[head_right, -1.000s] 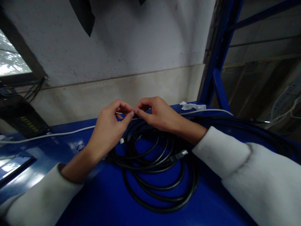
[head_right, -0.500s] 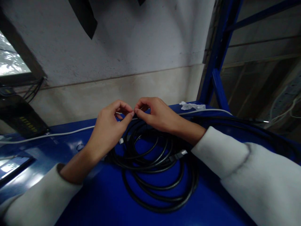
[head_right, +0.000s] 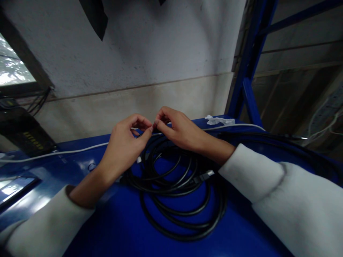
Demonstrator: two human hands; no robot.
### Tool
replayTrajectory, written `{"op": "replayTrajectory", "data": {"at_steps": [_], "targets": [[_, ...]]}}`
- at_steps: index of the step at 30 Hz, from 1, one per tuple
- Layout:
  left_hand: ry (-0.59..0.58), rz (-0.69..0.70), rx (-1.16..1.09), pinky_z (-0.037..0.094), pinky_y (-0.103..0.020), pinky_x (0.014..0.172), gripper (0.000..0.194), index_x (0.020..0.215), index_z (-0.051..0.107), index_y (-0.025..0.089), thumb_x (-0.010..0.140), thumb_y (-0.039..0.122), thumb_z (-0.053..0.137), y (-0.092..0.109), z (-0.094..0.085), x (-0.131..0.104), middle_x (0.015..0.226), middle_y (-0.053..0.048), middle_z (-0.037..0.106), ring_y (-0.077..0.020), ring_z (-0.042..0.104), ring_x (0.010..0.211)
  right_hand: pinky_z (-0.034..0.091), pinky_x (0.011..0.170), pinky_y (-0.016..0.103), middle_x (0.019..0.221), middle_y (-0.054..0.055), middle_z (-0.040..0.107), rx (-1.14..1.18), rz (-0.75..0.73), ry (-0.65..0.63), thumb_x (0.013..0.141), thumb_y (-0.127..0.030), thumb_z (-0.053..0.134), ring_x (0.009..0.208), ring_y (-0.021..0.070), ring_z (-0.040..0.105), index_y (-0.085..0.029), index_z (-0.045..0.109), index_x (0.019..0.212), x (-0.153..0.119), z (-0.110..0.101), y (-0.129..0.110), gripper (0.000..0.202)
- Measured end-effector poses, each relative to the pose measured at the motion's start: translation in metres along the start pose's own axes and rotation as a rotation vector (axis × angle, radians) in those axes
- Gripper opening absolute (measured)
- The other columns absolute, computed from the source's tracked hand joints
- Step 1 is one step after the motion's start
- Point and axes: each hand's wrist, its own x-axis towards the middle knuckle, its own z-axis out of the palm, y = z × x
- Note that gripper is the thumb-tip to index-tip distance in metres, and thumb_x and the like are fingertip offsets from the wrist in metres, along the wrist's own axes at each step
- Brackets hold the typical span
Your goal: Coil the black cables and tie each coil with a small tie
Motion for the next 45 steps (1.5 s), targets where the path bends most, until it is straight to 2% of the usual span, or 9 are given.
{"op": "replayTrajectory", "data": {"at_steps": [14, 23, 28, 38, 45], "targets": [[0.016, -0.035, -0.018, 0.052, -0.031, 0.077, 0.010, 0.092, 0.072, 0.018, 0.092, 0.009, 0.069, -0.0040, -0.0015, 0.0010, 0.089, -0.002, 0.076, -0.0169, 0.070, 0.083, 0.051, 0.080, 0.033, 0.100, 0.006, 0.073, 0.006, -0.049, -0.081, 0.103, -0.039, 0.058, 0.088, 0.0214, 0.067, -0.019, 0.069, 0.105, -0.0011, -0.0016, 0.0005, 0.023], [0.021, -0.048, -0.054, 0.050, -0.029, 0.074, 0.010, 0.090, 0.072, 0.018, 0.091, 0.009, 0.070, -0.0020, -0.0003, 0.0035, 0.089, -0.002, 0.077, -0.0161, 0.070, 0.083, 0.053, 0.078, 0.032, 0.101, 0.005, 0.074, 0.009, -0.048, -0.087, 0.103, -0.041, 0.059, 0.087, 0.0207, 0.069, -0.020, 0.070, 0.106, -0.0019, -0.0011, 0.0015, 0.024], [0.018, -0.059, -0.049, 0.049, -0.028, 0.073, 0.011, 0.088, 0.073, 0.019, 0.090, 0.008, 0.070, -0.0013, -0.0015, 0.0029, 0.088, -0.002, 0.078, -0.0156, 0.069, 0.080, 0.053, 0.079, 0.032, 0.103, 0.005, 0.074, 0.027, -0.054, -0.113, 0.102, -0.039, 0.061, 0.088, 0.0201, 0.070, -0.020, 0.069, 0.106, -0.0018, -0.0020, 0.0018, 0.022], [0.028, -0.101, -0.120, 0.050, -0.029, 0.073, 0.012, 0.087, 0.073, 0.019, 0.088, 0.007, 0.070, -0.0032, -0.0002, 0.0050, 0.086, -0.002, 0.077, -0.0167, 0.071, 0.081, 0.055, 0.085, 0.033, 0.104, 0.004, 0.076, 0.061, -0.056, -0.089, 0.096, -0.029, 0.067, 0.092, 0.0206, 0.071, -0.023, 0.072, 0.101, -0.0012, 0.0001, 0.0041, 0.010], [0.031, -0.145, -0.210, 0.053, -0.030, 0.073, 0.008, 0.088, 0.071, 0.018, 0.088, 0.010, 0.073, -0.0052, 0.0010, 0.0058, 0.085, -0.003, 0.076, -0.0172, 0.072, 0.080, 0.056, 0.086, 0.035, 0.100, 0.004, 0.077, 0.070, -0.063, -0.062, 0.094, -0.026, 0.068, 0.092, 0.0213, 0.072, -0.021, 0.075, 0.099, -0.0013, -0.0007, 0.0020, 0.010]]}}
